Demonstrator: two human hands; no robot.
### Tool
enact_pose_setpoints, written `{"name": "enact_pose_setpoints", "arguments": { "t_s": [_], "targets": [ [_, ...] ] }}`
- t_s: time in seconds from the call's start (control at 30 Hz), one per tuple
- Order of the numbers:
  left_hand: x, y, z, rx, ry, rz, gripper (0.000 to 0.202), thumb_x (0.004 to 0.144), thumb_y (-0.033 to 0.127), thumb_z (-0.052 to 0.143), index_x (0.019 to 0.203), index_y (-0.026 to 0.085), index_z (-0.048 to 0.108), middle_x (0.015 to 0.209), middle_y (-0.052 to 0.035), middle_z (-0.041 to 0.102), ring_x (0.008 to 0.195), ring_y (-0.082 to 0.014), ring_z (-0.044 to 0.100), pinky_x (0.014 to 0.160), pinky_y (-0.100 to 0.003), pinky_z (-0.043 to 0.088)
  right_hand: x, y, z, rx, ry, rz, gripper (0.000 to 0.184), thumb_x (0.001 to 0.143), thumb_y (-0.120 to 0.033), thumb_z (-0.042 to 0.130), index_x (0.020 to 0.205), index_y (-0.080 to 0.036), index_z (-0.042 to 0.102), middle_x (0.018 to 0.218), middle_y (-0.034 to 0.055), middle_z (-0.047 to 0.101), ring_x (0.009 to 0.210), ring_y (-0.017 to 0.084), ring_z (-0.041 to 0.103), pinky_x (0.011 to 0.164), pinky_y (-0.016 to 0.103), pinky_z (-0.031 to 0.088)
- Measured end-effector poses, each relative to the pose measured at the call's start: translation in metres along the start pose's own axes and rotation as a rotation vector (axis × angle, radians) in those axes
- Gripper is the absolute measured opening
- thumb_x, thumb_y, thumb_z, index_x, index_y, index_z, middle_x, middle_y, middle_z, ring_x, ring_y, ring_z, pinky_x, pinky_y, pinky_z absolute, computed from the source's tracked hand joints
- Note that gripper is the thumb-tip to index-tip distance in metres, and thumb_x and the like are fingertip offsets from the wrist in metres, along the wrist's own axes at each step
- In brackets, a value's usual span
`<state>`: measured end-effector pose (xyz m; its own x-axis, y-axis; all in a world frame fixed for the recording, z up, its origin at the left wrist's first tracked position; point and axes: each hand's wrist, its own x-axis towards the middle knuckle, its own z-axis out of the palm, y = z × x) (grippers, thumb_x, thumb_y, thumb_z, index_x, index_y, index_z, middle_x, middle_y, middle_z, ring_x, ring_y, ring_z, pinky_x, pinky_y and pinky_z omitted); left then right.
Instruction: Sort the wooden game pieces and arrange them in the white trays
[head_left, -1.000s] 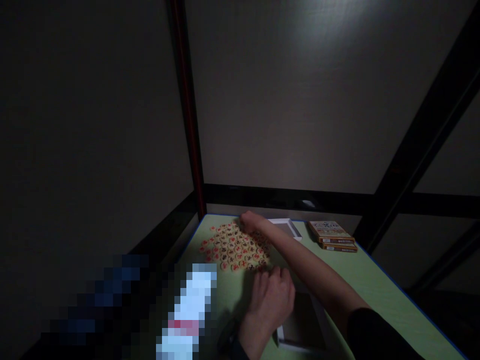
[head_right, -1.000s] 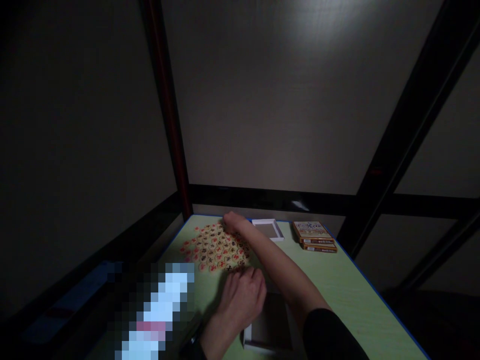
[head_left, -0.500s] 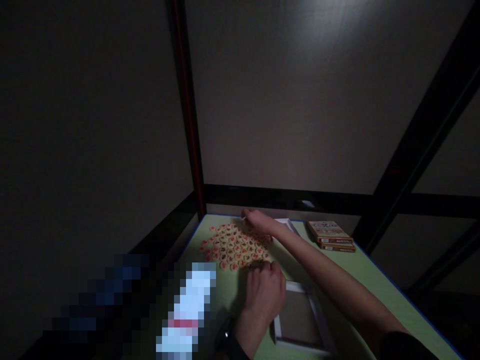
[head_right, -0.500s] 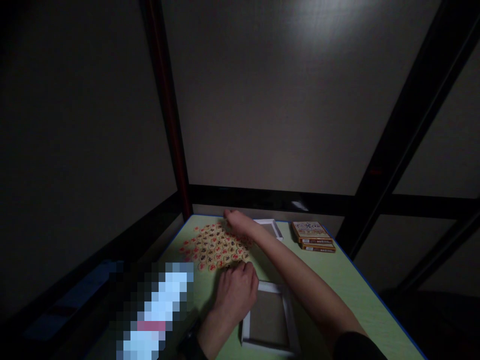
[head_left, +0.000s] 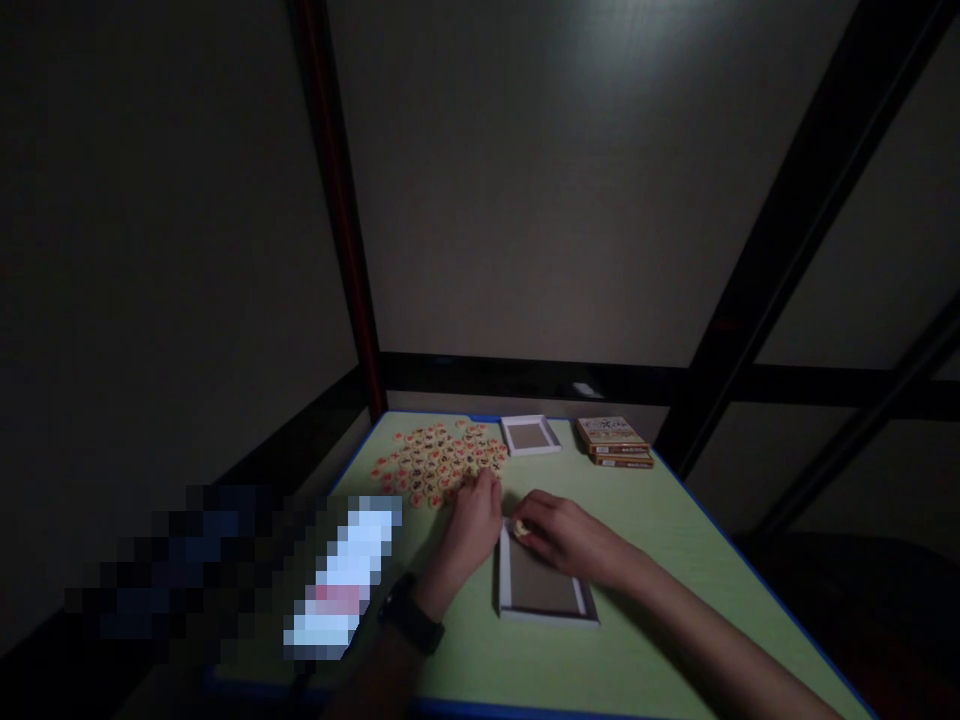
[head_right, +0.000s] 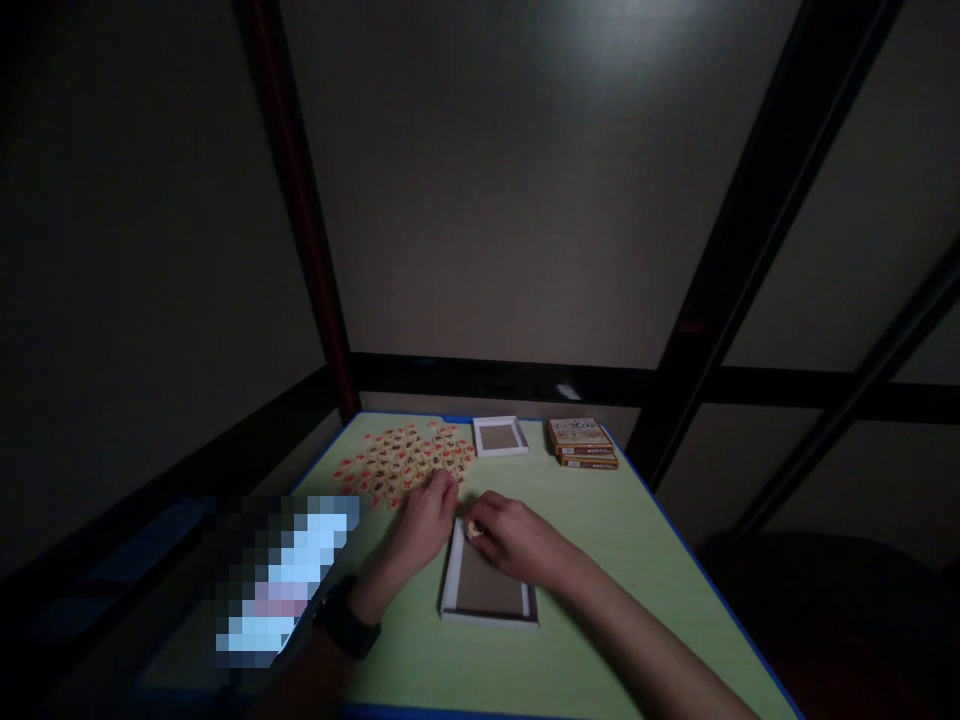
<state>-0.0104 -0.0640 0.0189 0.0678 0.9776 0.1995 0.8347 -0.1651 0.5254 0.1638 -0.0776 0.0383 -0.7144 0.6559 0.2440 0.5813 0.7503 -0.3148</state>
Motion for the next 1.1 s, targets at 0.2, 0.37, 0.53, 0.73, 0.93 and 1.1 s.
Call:
{"name": "enact_pose_setpoints", "arguments": {
  "t_s": [0.2, 0.37, 0.53, 0.73, 0.93, 1.1],
  "targets": [
    [0.002, -0.005, 0.004, -0.192, 0.002, -0.023, 0.019, 0.094, 0.012, 0.04, 0.081, 0.02, 0.052, 0.072, 0.001, 0.064, 0.066, -0.0127, 0.062, 0.062, -0.022, 0.04, 0.003, 0.006, 0.023, -0.015, 0.057, -0.03, 0.016, 0.092, -0.016, 0.056, 0.105, -0.017, 0.064, 0.099, 0.01, 0.067, 0.086, 0.02, 0.065, 0.077, 0.03, 0.052],
    [0.001, -0.001, -0.003, -0.222, 0.021, -0.003, 0.013, 0.085, 0.01, 0.048, 0.079, 0.02, 0.055, 0.071, 0.0023, 0.063, 0.07, -0.0129, 0.062, 0.067, -0.022, 0.043, 0.002, 0.014, 0.011, 0.163, 0.303, 0.004, 0.022, 0.093, -0.018, 0.055, 0.114, -0.018, 0.063, 0.102, 0.0098, 0.069, 0.092, 0.02, 0.065, 0.082, 0.031, 0.051],
    [-0.006, 0.003, -0.012, -0.18, -0.156, 0.172, 0.018, 0.067, 0.013, 0.064, 0.084, 0.02, 0.065, 0.087, -0.0005, 0.071, 0.085, -0.0181, 0.064, 0.079, -0.027, 0.047, 0.001, 0.033, -0.002, 0.286, 0.311, 0.089, 0.019, 0.083, -0.01, 0.06, 0.098, -0.017, 0.07, 0.096, 0.0083, 0.07, 0.083, 0.018, 0.064, 0.072, 0.028, 0.05],
    [-0.008, -0.005, -0.001, -0.092, -0.171, 0.275, 0.024, 0.068, 0.012, 0.065, 0.091, 0.02, 0.068, 0.096, -0.0047, 0.071, 0.095, -0.0212, 0.063, 0.089, -0.031, 0.048, -0.001, 0.034, -0.003, 0.228, 0.17, 0.14, 0.027, 0.071, -0.003, 0.067, 0.094, -0.015, 0.073, 0.083, 0.0041, 0.066, 0.067, 0.014, 0.06, 0.062, 0.024, 0.045],
    [-0.004, -0.009, 0.006, -0.092, -0.141, 0.27, 0.019, 0.069, 0.011, 0.064, 0.086, 0.018, 0.068, 0.091, -0.005, 0.071, 0.092, -0.0206, 0.064, 0.085, -0.03, 0.049, -0.003, 0.018, -0.006, 0.024, 0.041, 0.122, 0.018, 0.074, -0.023, 0.079, 0.089, -0.015, 0.072, 0.082, 0.0059, 0.069, 0.072, 0.017, 0.062, 0.065, 0.024, 0.043],
    [-0.006, -0.005, 0.002, -0.089, -0.149, 0.231, 0.02, 0.067, 0.01, 0.063, 0.084, 0.019, 0.068, 0.089, -0.0038, 0.071, 0.09, -0.0195, 0.063, 0.086, -0.03, 0.048, -0.004, 0.012, -0.008, -0.154, -0.044, 0.107, 0.024, 0.078, -0.04, 0.077, 0.084, -0.017, 0.074, 0.083, 0.0074, 0.071, 0.072, 0.019, 0.064, 0.063, 0.026, 0.041]
  ]
}}
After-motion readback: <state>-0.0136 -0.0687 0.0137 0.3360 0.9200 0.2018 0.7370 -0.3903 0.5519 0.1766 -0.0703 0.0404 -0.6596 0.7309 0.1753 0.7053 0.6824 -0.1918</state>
